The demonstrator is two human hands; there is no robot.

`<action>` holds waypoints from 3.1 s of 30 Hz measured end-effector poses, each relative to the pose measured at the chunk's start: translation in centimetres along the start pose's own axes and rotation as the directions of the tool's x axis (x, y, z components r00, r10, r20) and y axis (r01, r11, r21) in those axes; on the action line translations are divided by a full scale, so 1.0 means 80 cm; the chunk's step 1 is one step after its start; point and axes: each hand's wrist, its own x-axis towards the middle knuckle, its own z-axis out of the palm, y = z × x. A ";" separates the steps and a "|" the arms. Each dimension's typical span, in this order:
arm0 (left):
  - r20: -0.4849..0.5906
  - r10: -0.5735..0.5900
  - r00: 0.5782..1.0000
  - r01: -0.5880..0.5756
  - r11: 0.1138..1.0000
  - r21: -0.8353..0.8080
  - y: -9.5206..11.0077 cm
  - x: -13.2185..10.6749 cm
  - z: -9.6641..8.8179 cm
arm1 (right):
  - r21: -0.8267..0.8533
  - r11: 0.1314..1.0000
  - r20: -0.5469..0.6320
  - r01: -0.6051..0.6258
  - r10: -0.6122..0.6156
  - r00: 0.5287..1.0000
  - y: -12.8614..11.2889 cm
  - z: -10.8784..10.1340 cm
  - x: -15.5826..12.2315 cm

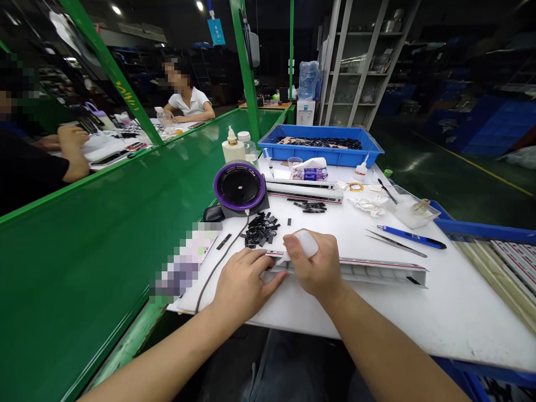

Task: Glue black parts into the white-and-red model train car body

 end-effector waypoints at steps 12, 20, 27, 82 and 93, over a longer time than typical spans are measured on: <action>0.007 -0.010 1.000 0.010 1.000 -0.007 0.000 0.000 0.001 | -0.018 0.999 -0.018 0.039 -0.039 0.999 0.001 0.008 0.001; 0.013 -0.013 1.000 0.013 1.000 -0.020 0.000 0.002 0.000 | -0.041 0.998 -0.015 0.047 -0.048 0.999 0.003 0.009 0.002; -0.001 -0.011 1.000 0.011 1.000 -0.001 0.000 0.000 0.001 | -0.031 0.999 -0.005 0.027 -0.027 1.000 0.004 0.010 -0.001; -0.018 -0.003 1.000 0.003 1.000 0.016 0.001 0.001 0.001 | -0.036 0.999 -0.006 -0.017 0.017 1.000 0.004 0.004 0.001; -0.024 0.000 1.000 0.001 1.000 0.017 0.001 0.001 0.000 | -0.010 0.999 -0.009 -0.032 0.032 0.999 0.004 0.005 0.000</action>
